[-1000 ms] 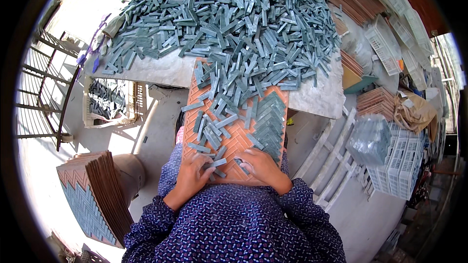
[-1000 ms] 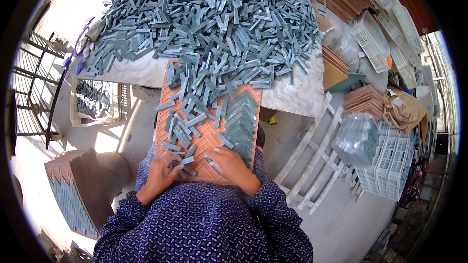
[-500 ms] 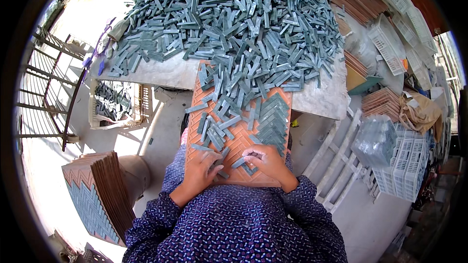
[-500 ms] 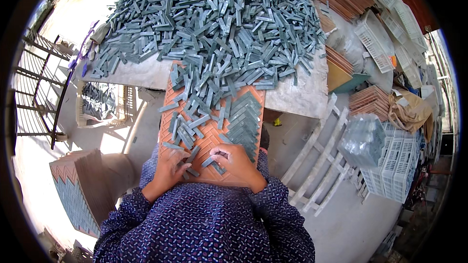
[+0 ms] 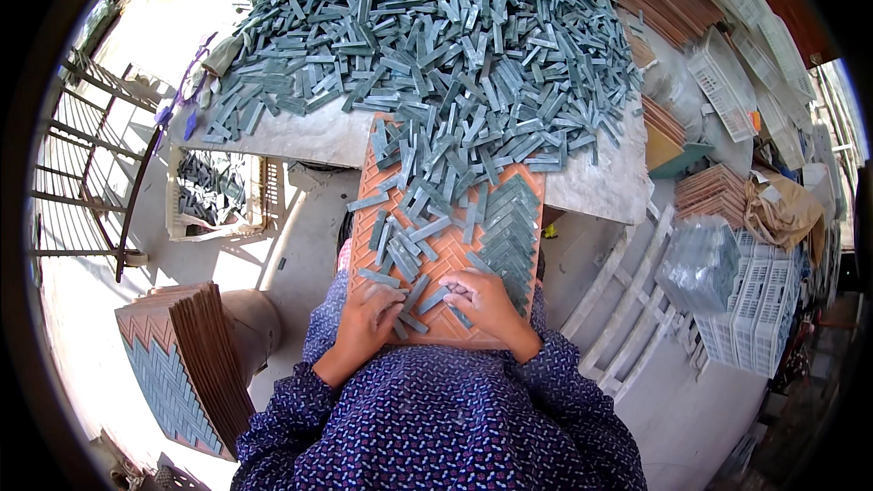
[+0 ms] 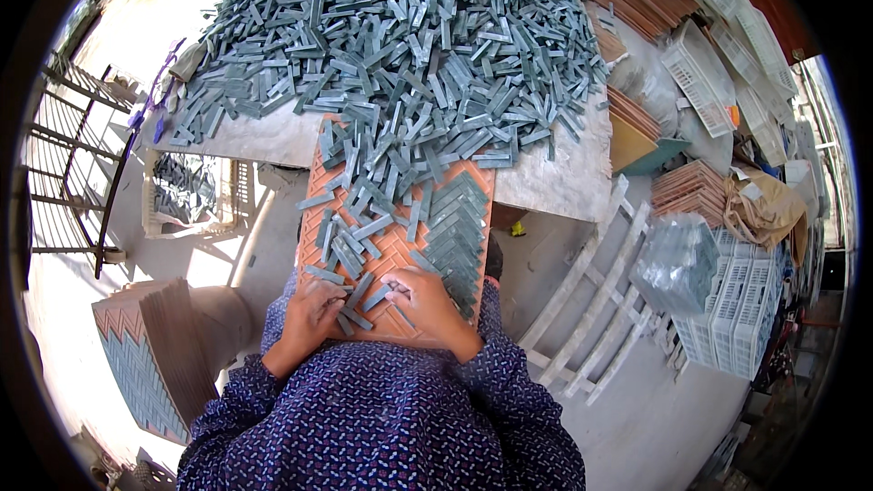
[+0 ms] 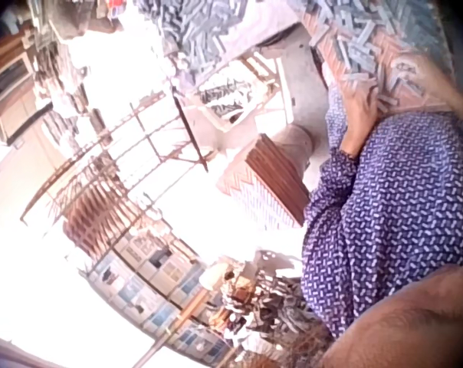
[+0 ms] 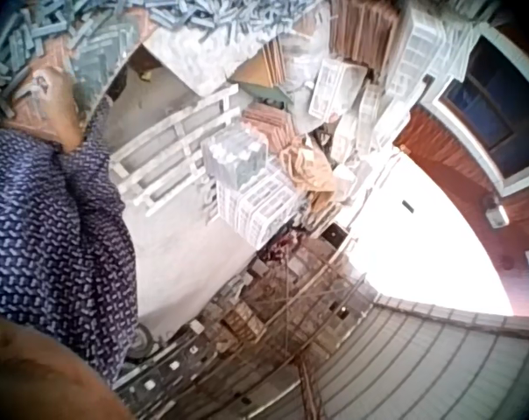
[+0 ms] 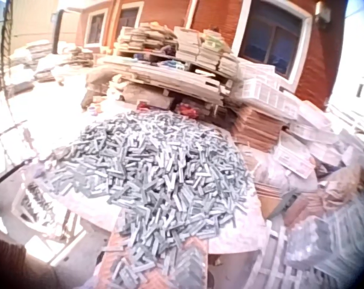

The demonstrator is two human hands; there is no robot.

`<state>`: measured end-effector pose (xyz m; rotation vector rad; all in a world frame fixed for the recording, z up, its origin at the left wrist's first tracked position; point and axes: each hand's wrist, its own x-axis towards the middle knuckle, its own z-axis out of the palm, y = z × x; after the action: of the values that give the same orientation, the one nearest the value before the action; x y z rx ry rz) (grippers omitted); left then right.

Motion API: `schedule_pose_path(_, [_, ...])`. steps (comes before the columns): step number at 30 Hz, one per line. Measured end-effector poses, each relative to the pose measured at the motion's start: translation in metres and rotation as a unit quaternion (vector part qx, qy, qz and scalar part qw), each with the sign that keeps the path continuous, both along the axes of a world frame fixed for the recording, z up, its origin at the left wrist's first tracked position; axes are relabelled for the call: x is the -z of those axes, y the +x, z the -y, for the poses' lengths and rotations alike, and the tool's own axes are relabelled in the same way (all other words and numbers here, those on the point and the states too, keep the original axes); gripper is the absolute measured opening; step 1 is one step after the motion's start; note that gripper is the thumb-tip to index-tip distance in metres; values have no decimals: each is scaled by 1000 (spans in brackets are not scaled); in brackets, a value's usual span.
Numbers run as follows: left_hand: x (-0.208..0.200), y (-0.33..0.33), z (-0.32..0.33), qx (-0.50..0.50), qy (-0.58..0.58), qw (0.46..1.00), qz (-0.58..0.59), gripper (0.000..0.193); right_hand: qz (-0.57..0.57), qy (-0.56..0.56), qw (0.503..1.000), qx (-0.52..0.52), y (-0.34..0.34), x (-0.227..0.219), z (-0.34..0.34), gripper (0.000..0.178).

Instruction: The person arranges small gray rectangular tiles on a flat board in a herringbone pattern. They pick tiles from a large pile on the table and place them one by one, pressing them into position to form a continuous pattern.

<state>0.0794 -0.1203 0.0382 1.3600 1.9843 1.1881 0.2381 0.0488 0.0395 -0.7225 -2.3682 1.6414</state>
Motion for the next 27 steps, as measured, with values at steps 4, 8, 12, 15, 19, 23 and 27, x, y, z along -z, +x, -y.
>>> schedule_pose_path(4, [-1, 0, 1, -1, -1, 1000, -3, 15, -24, 52, 998, -27, -1, -7, -6, 18])
schedule_pose_path(8, [1, 0, 1, 36, 18, 997, -66, 16, 0, 60, 997, -50, -2, -5, -13, 16])
schedule_pose_path(12, [1, 2, 0, 97, 26, 990, -100, 20, 59, 85, 994, -38, -8, 1, -8, 16])
schedule_pose_path(15, [5, 3, 1, 94, 37, 988, -120, 25, 95, 119, 988, -15, -11, 1, 1, 16])
schedule_pose_path(19, [5, 4, 0, 93, 20, 988, -124, 26, 69, 181, 981, 30, -11, 6, 18, 15])
schedule_pose_path(23, [9, 5, 1, 101, 9, 986, -131, 26, -12, 257, 966, -34, -5, 9, 15, 13])
schedule_pose_path(27, [5, 5, -2, 111, 30, 981, -153, 23, -4, 199, 980, 12, 10, 6, -12, 19])
